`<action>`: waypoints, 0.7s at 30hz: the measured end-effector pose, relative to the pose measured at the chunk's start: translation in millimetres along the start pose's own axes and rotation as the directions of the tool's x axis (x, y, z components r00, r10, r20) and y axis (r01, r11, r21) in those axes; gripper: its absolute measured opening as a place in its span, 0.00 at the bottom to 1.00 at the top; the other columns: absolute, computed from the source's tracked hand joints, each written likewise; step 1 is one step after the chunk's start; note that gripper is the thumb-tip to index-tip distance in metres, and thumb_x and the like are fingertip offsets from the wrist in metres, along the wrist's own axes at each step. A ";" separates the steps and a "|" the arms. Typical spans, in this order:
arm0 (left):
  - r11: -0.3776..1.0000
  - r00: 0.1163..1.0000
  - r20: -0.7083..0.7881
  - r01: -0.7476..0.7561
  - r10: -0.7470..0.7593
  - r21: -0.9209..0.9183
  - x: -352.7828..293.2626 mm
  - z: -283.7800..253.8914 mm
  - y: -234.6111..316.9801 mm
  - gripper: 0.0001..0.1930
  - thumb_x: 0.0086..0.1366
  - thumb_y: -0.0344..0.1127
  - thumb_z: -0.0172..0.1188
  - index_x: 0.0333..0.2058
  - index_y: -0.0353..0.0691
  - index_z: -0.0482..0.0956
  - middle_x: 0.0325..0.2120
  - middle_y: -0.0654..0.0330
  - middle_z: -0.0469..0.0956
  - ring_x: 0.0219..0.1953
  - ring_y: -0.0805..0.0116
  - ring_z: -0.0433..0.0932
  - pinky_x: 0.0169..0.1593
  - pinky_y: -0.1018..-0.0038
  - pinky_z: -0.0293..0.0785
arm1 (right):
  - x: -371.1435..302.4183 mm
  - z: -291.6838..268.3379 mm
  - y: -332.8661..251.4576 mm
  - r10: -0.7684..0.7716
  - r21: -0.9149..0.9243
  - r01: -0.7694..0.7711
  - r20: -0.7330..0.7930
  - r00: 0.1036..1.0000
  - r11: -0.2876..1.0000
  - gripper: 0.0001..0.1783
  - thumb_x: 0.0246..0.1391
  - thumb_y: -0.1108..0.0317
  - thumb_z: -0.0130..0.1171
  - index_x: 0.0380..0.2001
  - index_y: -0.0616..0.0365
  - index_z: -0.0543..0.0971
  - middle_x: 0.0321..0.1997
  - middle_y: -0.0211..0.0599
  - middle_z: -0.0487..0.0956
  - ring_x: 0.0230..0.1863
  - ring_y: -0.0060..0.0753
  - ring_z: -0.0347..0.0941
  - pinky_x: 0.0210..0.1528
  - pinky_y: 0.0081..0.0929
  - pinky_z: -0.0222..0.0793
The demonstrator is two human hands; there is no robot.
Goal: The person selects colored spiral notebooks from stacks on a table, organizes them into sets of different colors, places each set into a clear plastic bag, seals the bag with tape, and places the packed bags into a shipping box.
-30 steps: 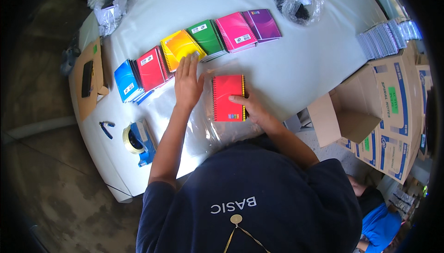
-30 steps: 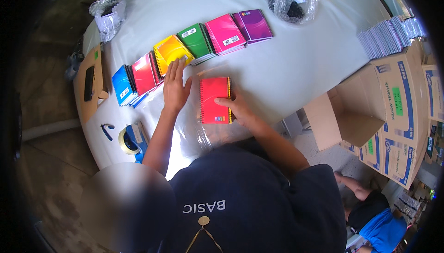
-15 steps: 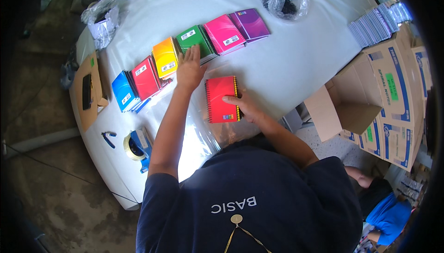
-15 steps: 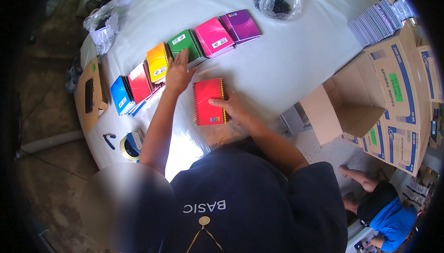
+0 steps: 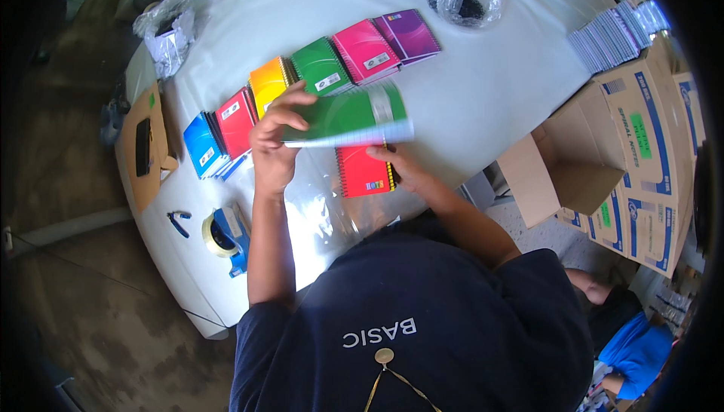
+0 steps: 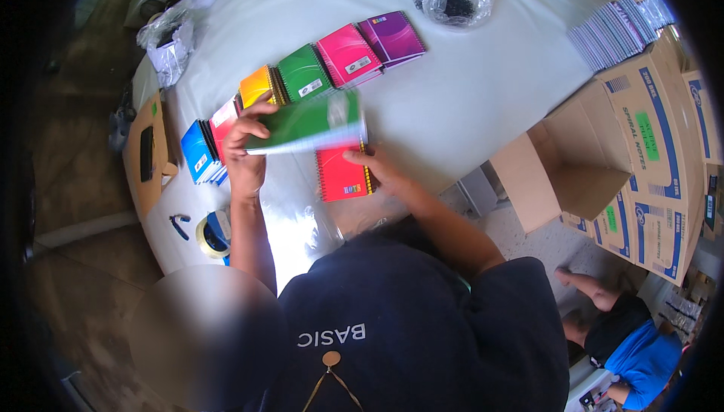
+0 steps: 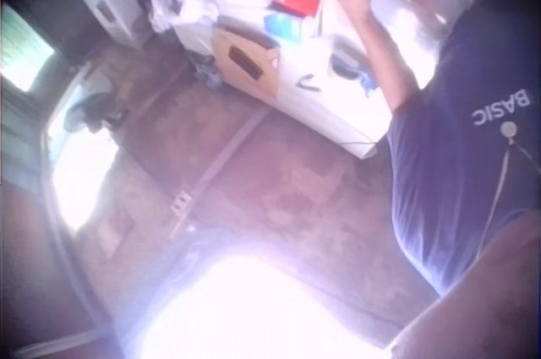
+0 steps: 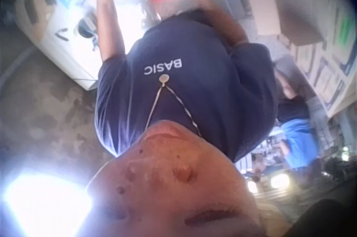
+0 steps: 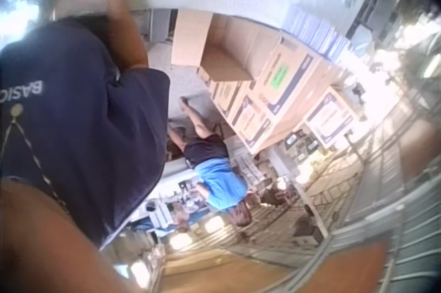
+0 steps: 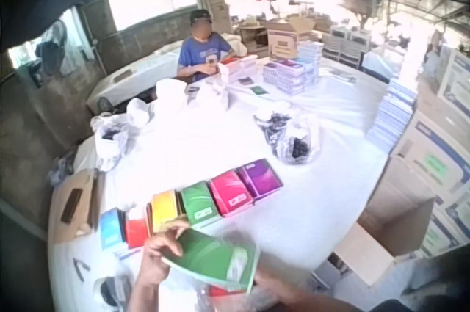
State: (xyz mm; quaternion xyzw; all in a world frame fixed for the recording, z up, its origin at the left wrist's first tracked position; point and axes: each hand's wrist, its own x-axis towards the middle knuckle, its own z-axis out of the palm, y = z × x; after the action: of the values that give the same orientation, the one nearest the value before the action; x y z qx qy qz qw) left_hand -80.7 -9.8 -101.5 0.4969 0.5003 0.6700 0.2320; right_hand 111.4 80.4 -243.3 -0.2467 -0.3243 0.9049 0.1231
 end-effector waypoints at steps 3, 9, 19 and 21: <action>0.974 0.928 0.299 0.223 -0.223 0.035 -7.3 0.4 -16.0 0.15 0.40 0.12 0.49 0.23 0.41 0.75 0.56 0.53 0.67 0.64 0.56 0.57 0.64 0.62 0.50 | 1.2 -19.9 3.7 0.150 0.099 -0.159 0.091 0.984 0.982 0.32 0.57 0.43 0.51 0.54 0.56 0.68 0.48 0.36 0.75 0.49 0.25 0.71 0.48 0.27 0.70; 0.845 0.914 0.163 0.261 -0.372 0.467 -50.2 -2.1 -59.4 0.25 0.47 0.21 0.58 0.48 0.41 0.71 0.59 0.49 0.62 0.64 0.54 0.57 0.65 0.64 0.50 | -6.3 0.7 -32.7 0.219 -0.180 -0.173 0.284 0.933 0.968 0.37 0.51 0.54 0.62 0.59 0.61 0.62 0.51 0.39 0.72 0.52 0.31 0.69 0.54 0.31 0.65; 0.838 0.822 -0.172 0.520 -0.543 -0.164 -131.8 27.8 -19.9 0.41 0.41 0.27 0.74 0.52 0.38 0.56 0.46 0.57 0.68 0.51 0.67 0.70 0.54 0.68 0.69 | -9.1 39.1 -1.9 -0.281 -0.383 0.506 0.509 0.814 0.773 0.43 0.39 0.66 0.69 0.58 0.60 0.59 0.54 0.40 0.66 0.58 0.33 0.62 0.61 0.32 0.56; 0.888 0.872 -0.168 0.448 -0.460 -0.101 -141.9 33.9 -37.8 0.41 0.42 0.27 0.74 0.52 0.39 0.56 0.46 0.57 0.67 0.50 0.67 0.70 0.53 0.68 0.69 | -7.7 33.6 8.5 -0.314 -0.365 0.523 0.497 0.809 0.770 0.43 0.37 0.67 0.71 0.56 0.58 0.60 0.54 0.41 0.66 0.58 0.33 0.62 0.60 0.32 0.56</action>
State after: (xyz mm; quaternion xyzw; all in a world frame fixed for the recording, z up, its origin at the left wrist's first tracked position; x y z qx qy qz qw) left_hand -0.7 -94.8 -196.9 0.2933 0.6025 0.6550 0.3492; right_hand 99.8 53.3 -223.5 0.0056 -0.6065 0.7721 0.1898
